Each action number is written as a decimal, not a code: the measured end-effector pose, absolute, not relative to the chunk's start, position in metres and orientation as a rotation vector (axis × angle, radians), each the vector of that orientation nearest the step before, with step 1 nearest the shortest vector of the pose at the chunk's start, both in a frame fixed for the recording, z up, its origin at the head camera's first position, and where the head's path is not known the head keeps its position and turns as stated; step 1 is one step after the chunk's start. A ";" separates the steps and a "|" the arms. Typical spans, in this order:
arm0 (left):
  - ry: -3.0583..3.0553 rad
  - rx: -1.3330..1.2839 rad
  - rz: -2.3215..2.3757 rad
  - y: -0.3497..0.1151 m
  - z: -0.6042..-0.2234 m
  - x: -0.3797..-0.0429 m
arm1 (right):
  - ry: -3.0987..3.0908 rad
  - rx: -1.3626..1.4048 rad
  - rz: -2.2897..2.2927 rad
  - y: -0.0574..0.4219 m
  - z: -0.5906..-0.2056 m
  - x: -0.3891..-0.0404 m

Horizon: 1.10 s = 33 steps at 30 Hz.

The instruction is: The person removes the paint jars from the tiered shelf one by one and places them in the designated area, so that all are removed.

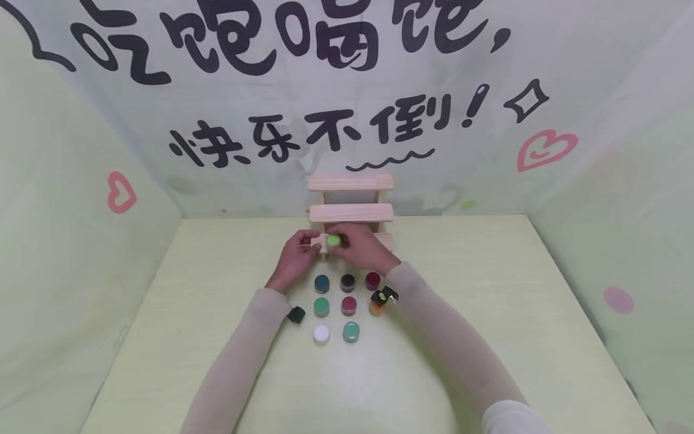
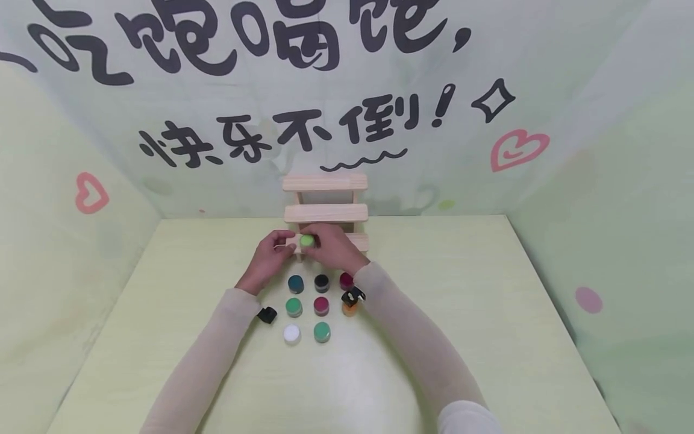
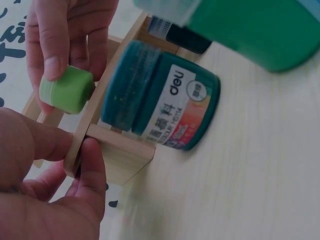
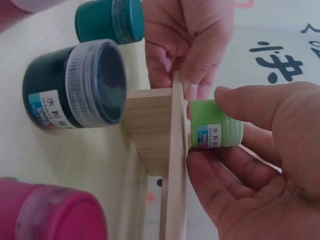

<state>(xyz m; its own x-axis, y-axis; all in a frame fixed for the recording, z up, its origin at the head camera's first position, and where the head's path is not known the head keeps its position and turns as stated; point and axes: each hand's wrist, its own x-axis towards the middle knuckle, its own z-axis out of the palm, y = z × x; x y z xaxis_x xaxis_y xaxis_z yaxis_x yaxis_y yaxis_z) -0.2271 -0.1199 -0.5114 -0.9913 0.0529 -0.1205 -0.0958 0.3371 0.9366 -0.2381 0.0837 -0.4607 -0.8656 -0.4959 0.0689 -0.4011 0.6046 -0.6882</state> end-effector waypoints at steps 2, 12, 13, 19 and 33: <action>2.454 -0.043 1.740 -0.120 -0.511 -0.227 | 2.703 -0.752 -1.109 0.086 -0.460 -0.236; 2.458 -0.051 1.742 -0.119 -0.510 -0.228 | 2.655 -0.675 -1.237 0.096 -0.458 -0.220; 2.456 -0.063 1.739 -0.119 -0.511 -0.229 | 2.640 -0.671 -1.264 0.097 -0.458 -0.217; 2.452 -0.089 1.726 -0.119 -0.512 -0.229 | 2.603 -0.677 -1.345 0.107 -0.455 -0.206; 2.443 -0.065 1.760 -0.119 -0.513 -0.228 | 2.601 -0.746 -1.354 0.122 -0.457 -0.186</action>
<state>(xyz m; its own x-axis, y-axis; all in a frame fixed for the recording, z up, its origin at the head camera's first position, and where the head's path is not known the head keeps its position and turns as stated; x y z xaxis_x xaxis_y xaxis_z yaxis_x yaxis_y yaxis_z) -0.2284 -0.1190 -0.5131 -0.9907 0.0407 -0.1302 -0.1106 0.3187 0.9414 -0.1858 0.1222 -0.4565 -0.8722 -0.4740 0.1208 -0.3708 0.4797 -0.7952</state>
